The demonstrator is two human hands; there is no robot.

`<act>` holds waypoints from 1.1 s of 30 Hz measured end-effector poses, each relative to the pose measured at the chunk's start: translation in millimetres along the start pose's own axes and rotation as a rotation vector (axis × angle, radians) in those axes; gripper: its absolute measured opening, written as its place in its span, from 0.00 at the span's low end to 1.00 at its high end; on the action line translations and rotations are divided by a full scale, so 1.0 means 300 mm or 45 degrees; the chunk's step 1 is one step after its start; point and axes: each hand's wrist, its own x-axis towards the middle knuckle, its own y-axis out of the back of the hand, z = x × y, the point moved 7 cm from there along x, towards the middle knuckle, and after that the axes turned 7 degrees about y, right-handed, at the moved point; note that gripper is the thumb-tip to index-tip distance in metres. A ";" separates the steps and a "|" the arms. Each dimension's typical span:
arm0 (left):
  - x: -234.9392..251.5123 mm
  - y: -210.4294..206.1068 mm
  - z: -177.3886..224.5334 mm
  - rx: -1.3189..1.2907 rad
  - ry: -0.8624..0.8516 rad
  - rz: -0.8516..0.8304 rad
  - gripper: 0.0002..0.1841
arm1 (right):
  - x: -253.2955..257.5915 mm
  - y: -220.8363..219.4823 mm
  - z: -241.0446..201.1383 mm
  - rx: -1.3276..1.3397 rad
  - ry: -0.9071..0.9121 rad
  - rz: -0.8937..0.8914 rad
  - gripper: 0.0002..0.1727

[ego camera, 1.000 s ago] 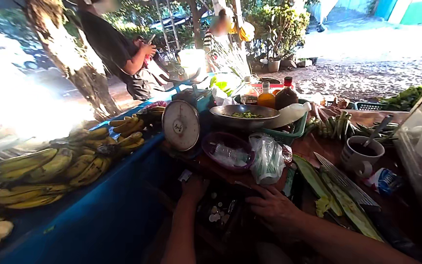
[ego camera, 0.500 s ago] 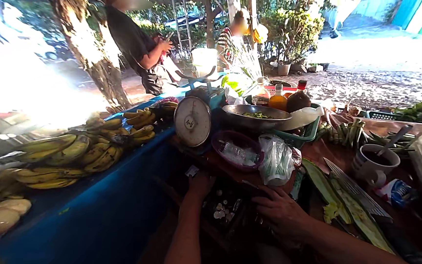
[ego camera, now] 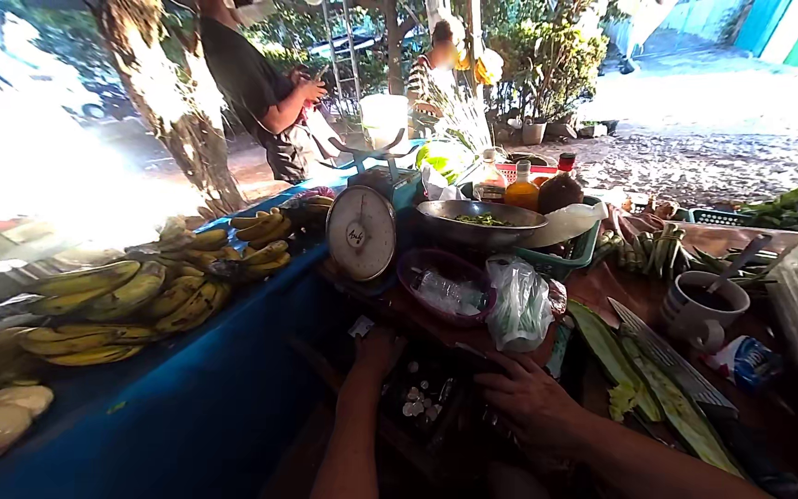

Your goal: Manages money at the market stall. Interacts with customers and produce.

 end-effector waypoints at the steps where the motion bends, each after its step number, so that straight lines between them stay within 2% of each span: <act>1: 0.000 0.000 0.000 -0.001 0.004 -0.003 0.30 | 0.000 0.000 0.000 -0.003 0.000 0.002 0.14; 33: -0.007 0.002 0.002 0.057 0.004 -0.016 0.31 | 0.003 0.000 -0.003 -0.016 0.009 -0.012 0.13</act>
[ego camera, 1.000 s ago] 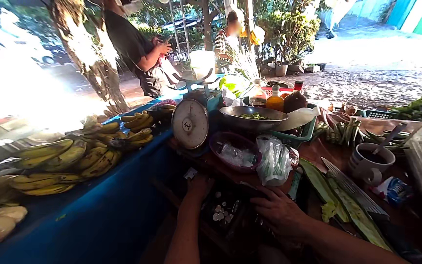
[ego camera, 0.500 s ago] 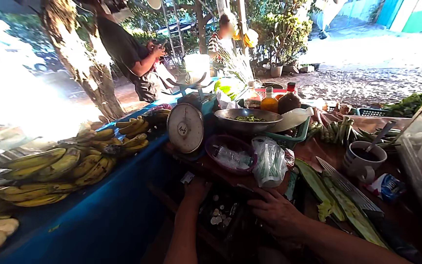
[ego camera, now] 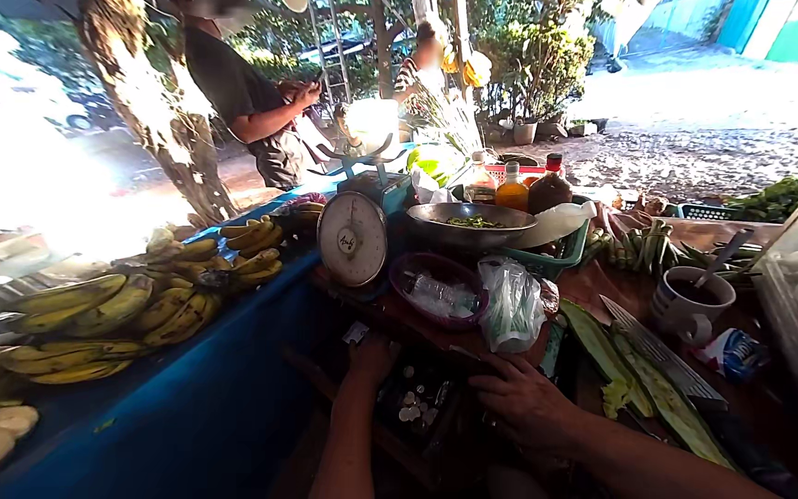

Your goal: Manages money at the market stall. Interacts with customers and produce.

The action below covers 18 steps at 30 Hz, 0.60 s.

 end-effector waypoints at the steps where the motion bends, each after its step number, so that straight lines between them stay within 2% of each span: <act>1: 0.000 0.000 0.000 0.002 0.004 -0.001 0.31 | 0.000 -0.001 0.000 0.000 -0.001 -0.001 0.13; 13: -0.007 0.003 0.002 -0.036 -0.012 0.010 0.30 | 0.003 0.000 0.000 -0.002 -0.006 -0.021 0.13; 18: -0.010 0.006 -0.003 -0.076 -0.021 0.016 0.32 | 0.001 -0.003 -0.004 -0.009 0.002 0.042 0.14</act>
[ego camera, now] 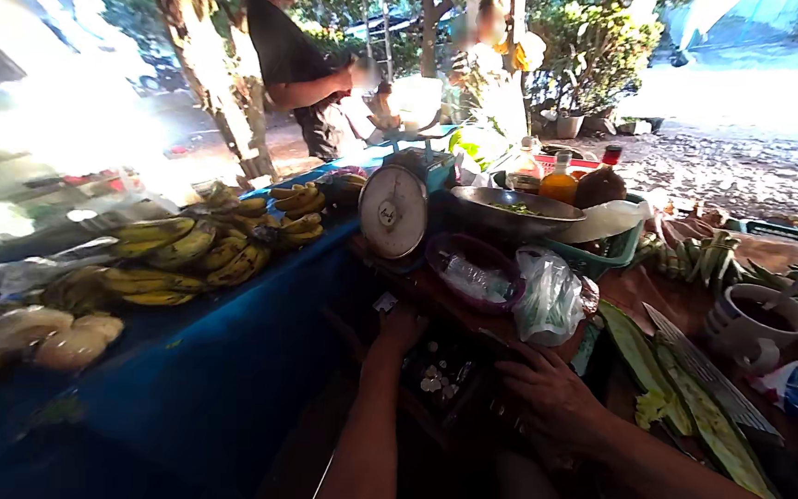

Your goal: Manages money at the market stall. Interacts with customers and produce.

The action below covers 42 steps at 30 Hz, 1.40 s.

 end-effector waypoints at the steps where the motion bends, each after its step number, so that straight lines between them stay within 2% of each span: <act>1: -0.001 -0.001 -0.004 -0.012 -0.004 0.005 0.32 | 0.000 -0.002 -0.001 -0.004 0.004 0.005 0.14; 9: 0.010 -0.011 0.002 -0.033 0.016 -0.023 0.33 | -0.013 0.001 0.007 -0.042 0.003 -0.001 0.15; 26: 0.006 0.000 0.002 0.007 0.022 -0.016 0.30 | -0.001 -0.003 0.004 0.009 -0.005 -0.037 0.12; 42: 0.008 0.000 -0.011 -0.118 0.002 0.006 0.31 | -0.007 -0.013 0.009 -0.054 0.028 0.025 0.17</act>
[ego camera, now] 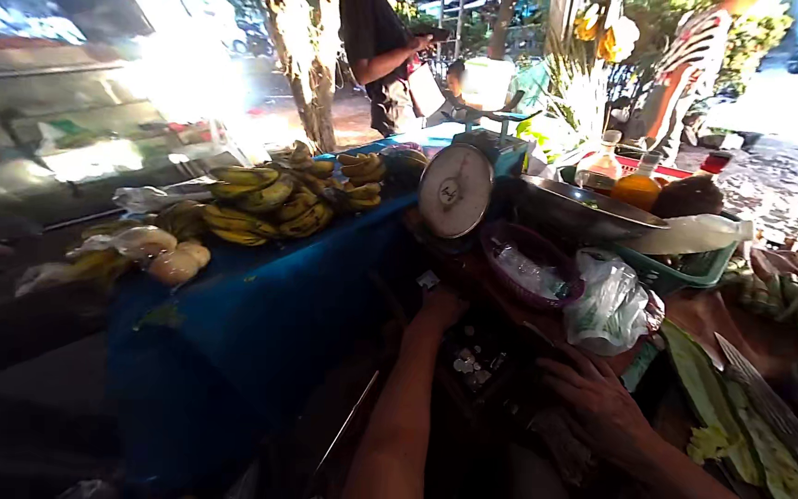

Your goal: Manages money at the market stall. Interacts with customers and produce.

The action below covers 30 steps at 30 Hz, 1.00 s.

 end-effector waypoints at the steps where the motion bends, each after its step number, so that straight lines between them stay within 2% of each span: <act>1: 0.000 -0.001 0.000 -0.004 -0.003 -0.006 0.32 | -0.001 0.000 0.002 -0.004 0.002 0.004 0.17; 23: -0.008 0.002 0.009 -0.002 0.021 -0.031 0.31 | -0.012 0.003 0.004 0.003 -0.020 0.002 0.18; 26: -0.011 0.025 0.009 -0.095 -0.010 0.099 0.25 | -0.011 0.010 0.001 0.052 -0.036 -0.044 0.17; 30: -0.003 0.078 0.008 -0.041 -0.194 0.523 0.16 | -0.010 0.013 0.003 0.096 -0.060 -0.089 0.15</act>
